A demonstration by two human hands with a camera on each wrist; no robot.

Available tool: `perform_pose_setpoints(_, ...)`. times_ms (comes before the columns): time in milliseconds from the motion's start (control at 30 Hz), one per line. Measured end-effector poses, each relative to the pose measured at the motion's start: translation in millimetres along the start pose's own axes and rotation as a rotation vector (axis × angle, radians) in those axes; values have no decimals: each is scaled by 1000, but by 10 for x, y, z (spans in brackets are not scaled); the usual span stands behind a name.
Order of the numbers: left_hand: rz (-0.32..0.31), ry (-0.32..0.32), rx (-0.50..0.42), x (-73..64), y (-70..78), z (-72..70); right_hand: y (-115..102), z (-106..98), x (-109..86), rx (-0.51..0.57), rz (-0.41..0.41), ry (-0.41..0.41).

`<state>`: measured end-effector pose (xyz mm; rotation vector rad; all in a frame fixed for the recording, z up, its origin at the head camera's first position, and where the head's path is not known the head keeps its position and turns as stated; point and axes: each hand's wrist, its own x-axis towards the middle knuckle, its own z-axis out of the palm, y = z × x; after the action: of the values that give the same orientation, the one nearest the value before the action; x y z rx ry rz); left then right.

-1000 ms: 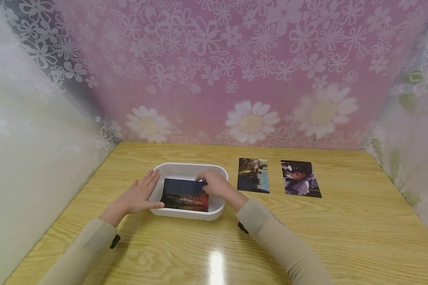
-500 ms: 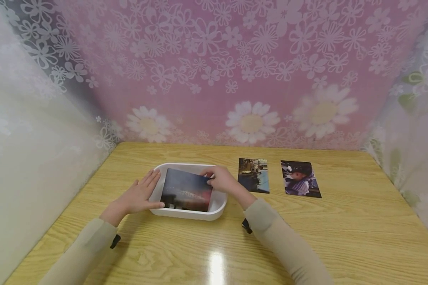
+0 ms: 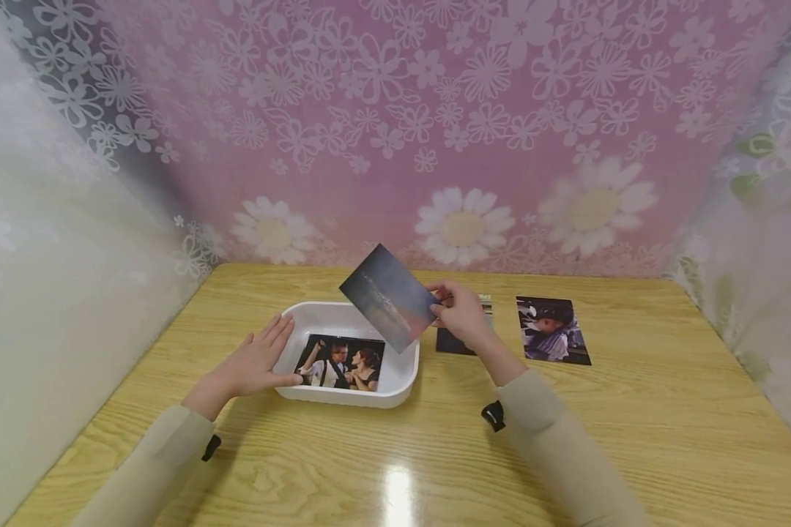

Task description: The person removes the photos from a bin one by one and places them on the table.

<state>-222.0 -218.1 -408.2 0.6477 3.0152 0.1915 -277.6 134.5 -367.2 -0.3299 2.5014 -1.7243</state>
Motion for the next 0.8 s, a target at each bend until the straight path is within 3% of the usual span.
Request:
perform_pose_setpoints(267,13,1,11,-7,0,-1,166,-538,-275,19,84,106)
perform_pose_setpoints(567,10,3,-12,-38,0,-18,487,-1186,-560,-32,118,218)
perform_pose_setpoints(700,13,9,-26,-40,-2,-15,859,-1550,-590,25,150,271)
perform_pose_setpoints(800,14,13,-24,-39,-2,-13,1234,-1844,-590,128,187,333)
